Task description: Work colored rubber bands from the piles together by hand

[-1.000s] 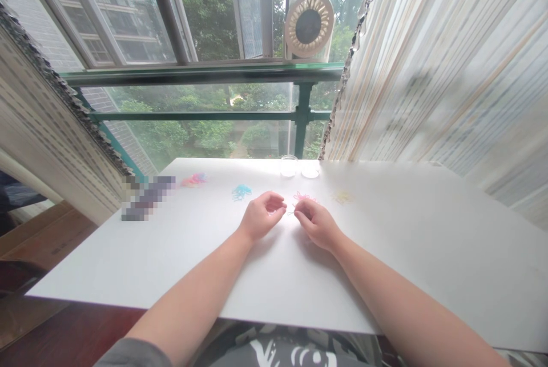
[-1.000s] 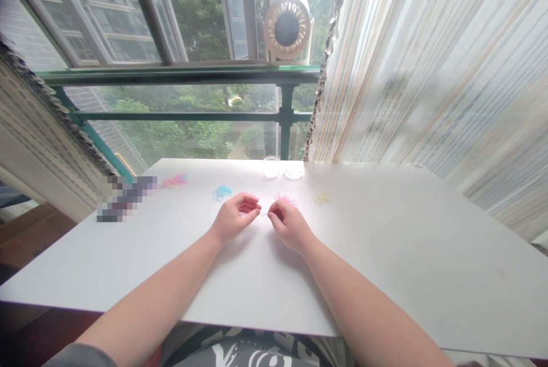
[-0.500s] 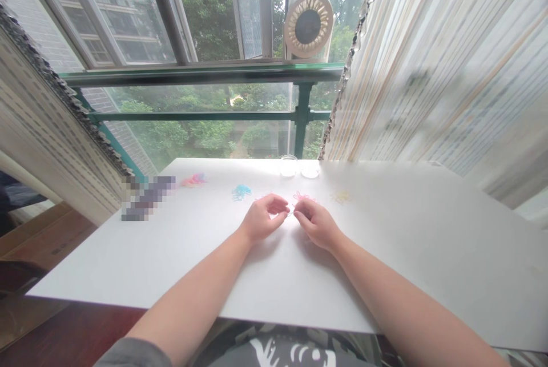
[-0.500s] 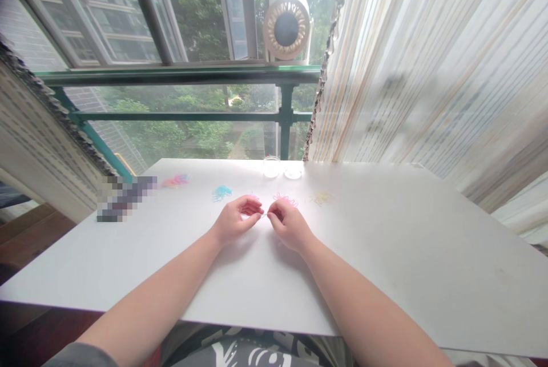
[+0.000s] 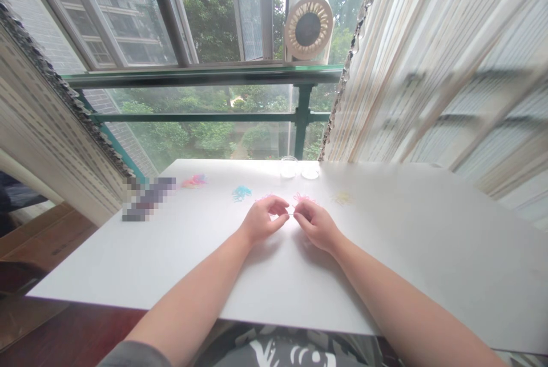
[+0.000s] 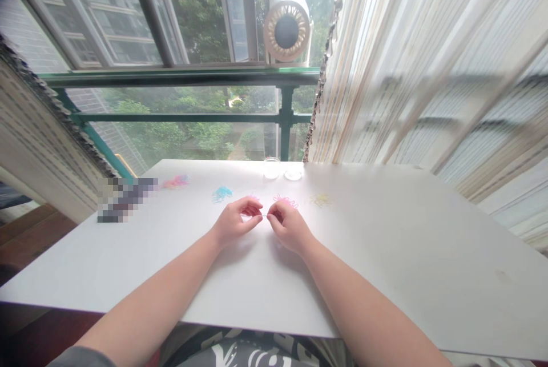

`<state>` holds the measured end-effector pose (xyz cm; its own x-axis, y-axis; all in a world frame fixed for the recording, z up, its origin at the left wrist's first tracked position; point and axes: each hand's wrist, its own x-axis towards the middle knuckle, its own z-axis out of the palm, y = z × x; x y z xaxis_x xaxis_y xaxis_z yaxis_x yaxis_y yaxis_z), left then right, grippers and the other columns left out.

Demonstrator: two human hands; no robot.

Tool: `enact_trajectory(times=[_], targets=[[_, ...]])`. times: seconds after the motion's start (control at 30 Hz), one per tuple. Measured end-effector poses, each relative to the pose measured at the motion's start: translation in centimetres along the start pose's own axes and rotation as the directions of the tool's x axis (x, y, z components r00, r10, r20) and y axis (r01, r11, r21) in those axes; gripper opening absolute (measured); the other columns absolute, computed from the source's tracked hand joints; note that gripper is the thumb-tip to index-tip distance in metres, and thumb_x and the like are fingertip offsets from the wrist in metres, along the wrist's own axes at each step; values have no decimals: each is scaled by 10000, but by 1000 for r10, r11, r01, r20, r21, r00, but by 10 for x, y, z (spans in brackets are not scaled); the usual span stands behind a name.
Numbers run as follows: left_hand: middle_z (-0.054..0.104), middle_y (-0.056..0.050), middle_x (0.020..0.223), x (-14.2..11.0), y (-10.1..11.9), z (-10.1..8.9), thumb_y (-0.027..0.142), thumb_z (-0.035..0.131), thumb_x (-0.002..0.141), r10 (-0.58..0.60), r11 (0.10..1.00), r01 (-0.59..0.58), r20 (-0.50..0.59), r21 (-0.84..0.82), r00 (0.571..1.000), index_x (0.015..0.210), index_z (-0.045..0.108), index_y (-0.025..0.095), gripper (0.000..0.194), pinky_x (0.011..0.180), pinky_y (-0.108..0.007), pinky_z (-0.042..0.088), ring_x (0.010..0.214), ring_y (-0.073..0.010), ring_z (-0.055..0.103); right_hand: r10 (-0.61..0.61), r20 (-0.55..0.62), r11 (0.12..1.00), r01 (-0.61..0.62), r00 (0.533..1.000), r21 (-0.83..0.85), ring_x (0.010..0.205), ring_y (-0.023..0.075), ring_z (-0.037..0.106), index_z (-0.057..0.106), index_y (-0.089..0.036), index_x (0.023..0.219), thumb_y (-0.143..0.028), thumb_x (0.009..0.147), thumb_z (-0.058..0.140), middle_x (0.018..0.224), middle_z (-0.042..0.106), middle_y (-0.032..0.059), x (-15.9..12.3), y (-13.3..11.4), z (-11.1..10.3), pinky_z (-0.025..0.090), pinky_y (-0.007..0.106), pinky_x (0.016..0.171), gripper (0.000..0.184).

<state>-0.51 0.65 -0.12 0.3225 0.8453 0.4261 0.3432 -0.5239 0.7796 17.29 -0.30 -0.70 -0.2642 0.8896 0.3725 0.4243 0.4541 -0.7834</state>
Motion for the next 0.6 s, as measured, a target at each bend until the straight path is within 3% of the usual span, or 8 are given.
enact_trajectory(times=[0.6], targets=[[666,-26,780,-1,3,0,189,590,723,20,1000,-20,29,-3,999,883,609,178,162,755,-263,506,715,-127,635,19,19,1000,-19,1000,17,553,113,444,499,-192,732,-218,784,473,634,511,-18,-1,1,1,352,242,538,64]])
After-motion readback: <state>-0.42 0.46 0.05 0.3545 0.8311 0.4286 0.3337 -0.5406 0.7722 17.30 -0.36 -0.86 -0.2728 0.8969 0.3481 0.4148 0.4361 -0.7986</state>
